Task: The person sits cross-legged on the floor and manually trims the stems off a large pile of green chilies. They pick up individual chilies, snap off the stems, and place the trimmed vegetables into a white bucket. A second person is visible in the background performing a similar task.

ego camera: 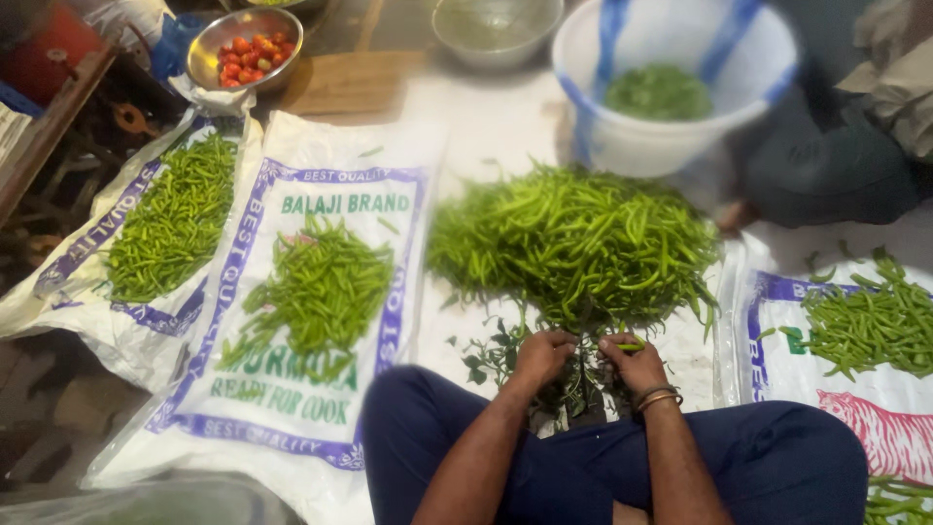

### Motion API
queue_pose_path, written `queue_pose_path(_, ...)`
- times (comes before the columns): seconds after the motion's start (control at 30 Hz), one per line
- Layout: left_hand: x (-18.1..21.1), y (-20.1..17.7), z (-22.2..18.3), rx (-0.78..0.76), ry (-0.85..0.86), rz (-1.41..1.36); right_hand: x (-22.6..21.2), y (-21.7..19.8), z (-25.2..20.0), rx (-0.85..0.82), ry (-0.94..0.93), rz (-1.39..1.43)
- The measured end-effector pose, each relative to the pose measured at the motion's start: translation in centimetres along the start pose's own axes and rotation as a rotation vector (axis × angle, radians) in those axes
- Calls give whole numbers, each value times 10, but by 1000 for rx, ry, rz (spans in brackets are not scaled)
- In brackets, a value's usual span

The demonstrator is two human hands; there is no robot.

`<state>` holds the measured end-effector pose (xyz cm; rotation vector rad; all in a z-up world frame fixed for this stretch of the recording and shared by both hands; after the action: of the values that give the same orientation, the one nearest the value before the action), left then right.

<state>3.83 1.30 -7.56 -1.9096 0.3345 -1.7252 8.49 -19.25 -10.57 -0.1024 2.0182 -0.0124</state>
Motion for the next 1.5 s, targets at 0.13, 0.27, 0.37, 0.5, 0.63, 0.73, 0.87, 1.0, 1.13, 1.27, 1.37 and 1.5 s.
queue_pose_path(0.13, 5, 5, -3, -47, -166, 29, 3, 1, -3, 19, 20, 2)
queue_pose_path(0.27, 5, 9, -10, -242, -210, 532, -2, 0, -16, 50, 166, -274)
queue_pose_path(0.37, 19, -10, -13, -297, -285, 198, -36, 3, -28, -127, 4, -87)
queue_pose_path(0.5, 35, -21, -27, -228, -70, -327, -48, -5, -60, -260, -82, 31)
queue_pose_path(0.63, 42, -29, -18, -153, -53, -229, -47, -5, -47, -259, -156, 135)
queue_pose_path(0.73, 41, -31, -18, -207, -80, -198, -43, 0, -44, -212, -238, 34)
queue_pose_path(0.87, 49, -35, -21, -176, -65, -203, -42, 5, -43, -202, -129, 61)
queue_pose_path(1.0, 58, -41, -21, -147, -147, -270, -35, 6, -32, -248, -28, 145)
queue_pose_path(1.13, 51, -36, -18, -96, -82, -188, -27, 7, -27, -222, -31, 137)
queue_pose_path(1.27, 12, -10, -8, -25, -68, 21, -11, 10, -12, -110, -71, -66)
queue_pose_path(1.37, -19, 1, -8, 202, -90, 233, 17, 7, -3, 52, 51, -216)
queue_pose_path(1.5, -34, -79, 25, 869, -466, -365, -15, -70, 7, 412, -399, 281)
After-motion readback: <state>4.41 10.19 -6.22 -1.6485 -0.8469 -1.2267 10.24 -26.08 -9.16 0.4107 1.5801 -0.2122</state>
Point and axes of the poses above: each hand's wrist, its own z-axis towards the middle knuckle, its own y-axis out of the palm, x = y × z, the point moved 2 cm from there along z, towards the middle knuckle, and after that the axes turned 8 degrees about x, right-handed, at the moved point
